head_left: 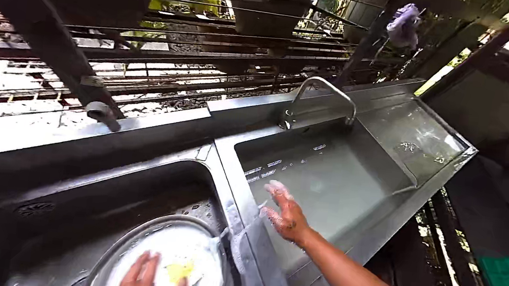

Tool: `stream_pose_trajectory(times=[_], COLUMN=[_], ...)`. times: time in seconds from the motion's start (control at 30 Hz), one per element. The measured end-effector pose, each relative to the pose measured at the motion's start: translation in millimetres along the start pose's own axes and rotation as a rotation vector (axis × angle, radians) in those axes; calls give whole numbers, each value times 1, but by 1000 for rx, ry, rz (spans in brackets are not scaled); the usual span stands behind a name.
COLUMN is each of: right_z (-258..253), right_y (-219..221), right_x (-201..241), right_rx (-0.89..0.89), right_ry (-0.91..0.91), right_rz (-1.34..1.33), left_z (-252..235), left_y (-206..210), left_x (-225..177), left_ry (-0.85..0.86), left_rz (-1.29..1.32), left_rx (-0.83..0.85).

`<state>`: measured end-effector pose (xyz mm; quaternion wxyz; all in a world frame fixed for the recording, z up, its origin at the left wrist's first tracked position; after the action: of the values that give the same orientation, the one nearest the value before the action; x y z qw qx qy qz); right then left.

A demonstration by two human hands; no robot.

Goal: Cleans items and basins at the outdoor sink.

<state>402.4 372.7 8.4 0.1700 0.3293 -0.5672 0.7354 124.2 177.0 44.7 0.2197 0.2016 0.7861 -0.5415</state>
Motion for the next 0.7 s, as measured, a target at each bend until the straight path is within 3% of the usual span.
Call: stream_pose_trajectory(times=[0.1, 0.17, 0.23, 0.33, 0.47, 0.7], right_z=[-45, -69, -76, -85, -85, -103], right_y=[-29, -35, -32, -31, -21, -38], right_x=[-142, -228, -280, -324, -340, -349], right_rx=[140, 335, 545, 742, 786, 905], right_ry=[239, 359, 391, 410, 475, 261], right_rz=[240, 397, 482, 503, 446, 622], left_z=[-54, -75, -83, -90, -91, -77], left_y=[127, 219, 305, 392, 423, 429], left_x=[-143, -188, -186, -145, -102, -77], left_ry=[115, 39, -172, -436, -570, -590], left_rz=[65, 12, -66, -182, -292, -375], left_rx=[340, 575, 800, 867, 866, 820])
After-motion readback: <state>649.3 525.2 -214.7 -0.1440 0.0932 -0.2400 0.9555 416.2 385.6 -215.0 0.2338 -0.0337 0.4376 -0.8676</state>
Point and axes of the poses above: each hand's wrist, its own z-axis away from the middle knuckle, its own y-axis out of the palm, x = y × z, the point moved 9 cm from there along -z, towards the middle knuckle, and after that the axes turned 8 degrees about y, right-handed, at the moved point
